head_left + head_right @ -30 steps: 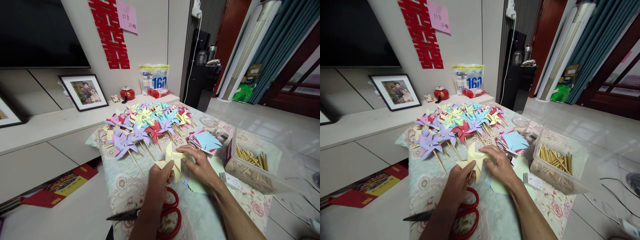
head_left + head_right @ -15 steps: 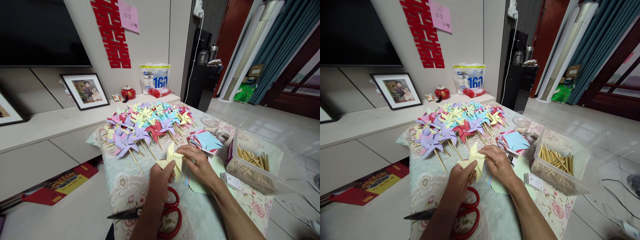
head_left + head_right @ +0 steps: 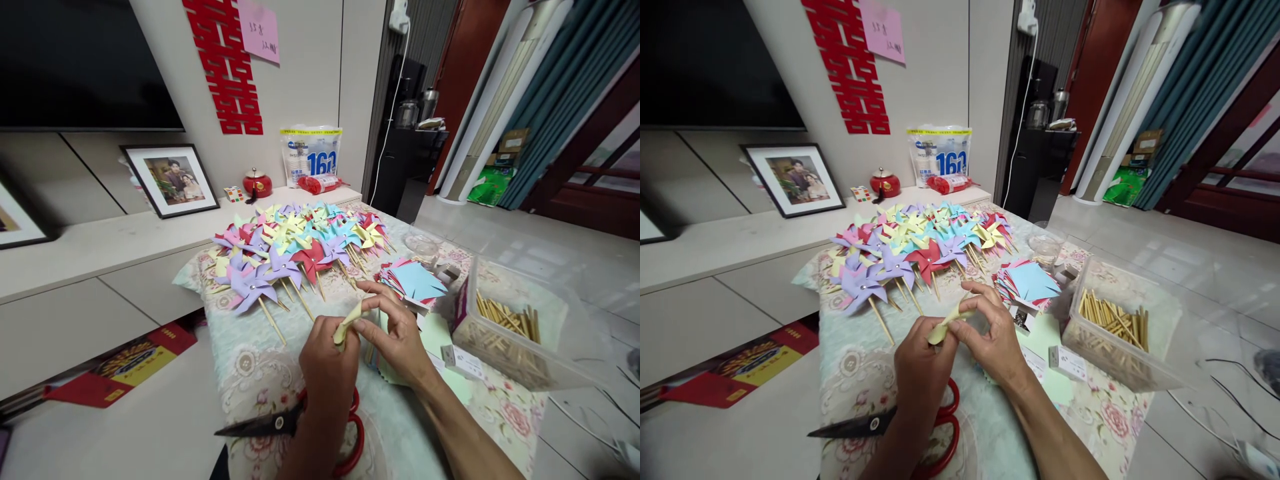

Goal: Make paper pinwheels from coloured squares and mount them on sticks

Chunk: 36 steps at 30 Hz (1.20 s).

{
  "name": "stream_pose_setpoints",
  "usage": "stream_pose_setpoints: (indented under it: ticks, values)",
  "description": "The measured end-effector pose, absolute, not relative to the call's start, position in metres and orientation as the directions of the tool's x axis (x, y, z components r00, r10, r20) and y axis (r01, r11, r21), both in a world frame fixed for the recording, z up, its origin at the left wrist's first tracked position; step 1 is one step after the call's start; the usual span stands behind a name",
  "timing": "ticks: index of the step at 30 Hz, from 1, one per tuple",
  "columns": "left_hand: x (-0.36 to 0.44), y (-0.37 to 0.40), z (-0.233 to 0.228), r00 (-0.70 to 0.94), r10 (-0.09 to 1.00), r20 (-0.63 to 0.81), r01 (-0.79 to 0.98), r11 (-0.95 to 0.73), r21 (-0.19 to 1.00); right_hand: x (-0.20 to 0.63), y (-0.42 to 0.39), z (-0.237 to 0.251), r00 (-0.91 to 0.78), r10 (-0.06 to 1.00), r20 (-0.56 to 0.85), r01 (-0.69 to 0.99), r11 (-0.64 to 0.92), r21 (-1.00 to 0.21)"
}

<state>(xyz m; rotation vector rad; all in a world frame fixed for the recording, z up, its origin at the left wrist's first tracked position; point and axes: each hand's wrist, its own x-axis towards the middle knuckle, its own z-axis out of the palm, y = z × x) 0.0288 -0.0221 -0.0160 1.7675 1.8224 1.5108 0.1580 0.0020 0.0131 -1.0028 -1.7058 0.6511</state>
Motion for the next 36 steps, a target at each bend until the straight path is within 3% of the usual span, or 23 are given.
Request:
stream_pose_setpoints:
  ticks: [4,11,16,19,21,24,31,36]
  values:
    - [0.032,-0.024,-0.019,-0.216,0.765,0.607,0.719,-0.295,0.629,0.157,0.003,0.013,-0.177,0.845,0.505,0.345,0.534,-0.772]
    - [0.034,-0.024,-0.021,-0.188,0.749,0.635,0.738,-0.319,0.595,0.156,0.003,0.016,-0.224,0.84,0.495,0.391,0.543,-0.744]
    - [0.033,-0.024,-0.017,-0.23,0.79,0.569,0.678,-0.289,0.676,0.156,0.002,0.015,-0.23,0.822,0.52,0.4,0.567,-0.72]
    - [0.028,-0.02,-0.012,-0.36,0.869,0.34,0.474,-0.143,0.869,0.158,0.002,0.012,-0.169,0.788,0.592,0.382,0.606,-0.698]
    - [0.024,-0.016,-0.011,-0.402,0.911,0.087,0.172,-0.019,0.985,0.16,0.001,0.01,-0.083,0.755,0.65,0.359,0.631,-0.688]
    - [0.019,-0.01,-0.012,-0.326,0.926,-0.191,-0.3,0.09,0.95,0.161,0.002,0.009,-0.03,0.735,0.677,0.372,0.637,-0.675]
    - [0.019,-0.007,-0.007,-0.262,0.913,-0.313,-0.615,0.093,0.783,0.153,0.003,0.005,-0.182,0.741,0.647,0.432,0.651,-0.624]
    - [0.02,-0.009,-0.006,-0.21,0.926,-0.313,-0.674,0.095,0.733,0.15,0.002,0.004,-0.221,0.755,0.617,0.435,0.643,-0.63]
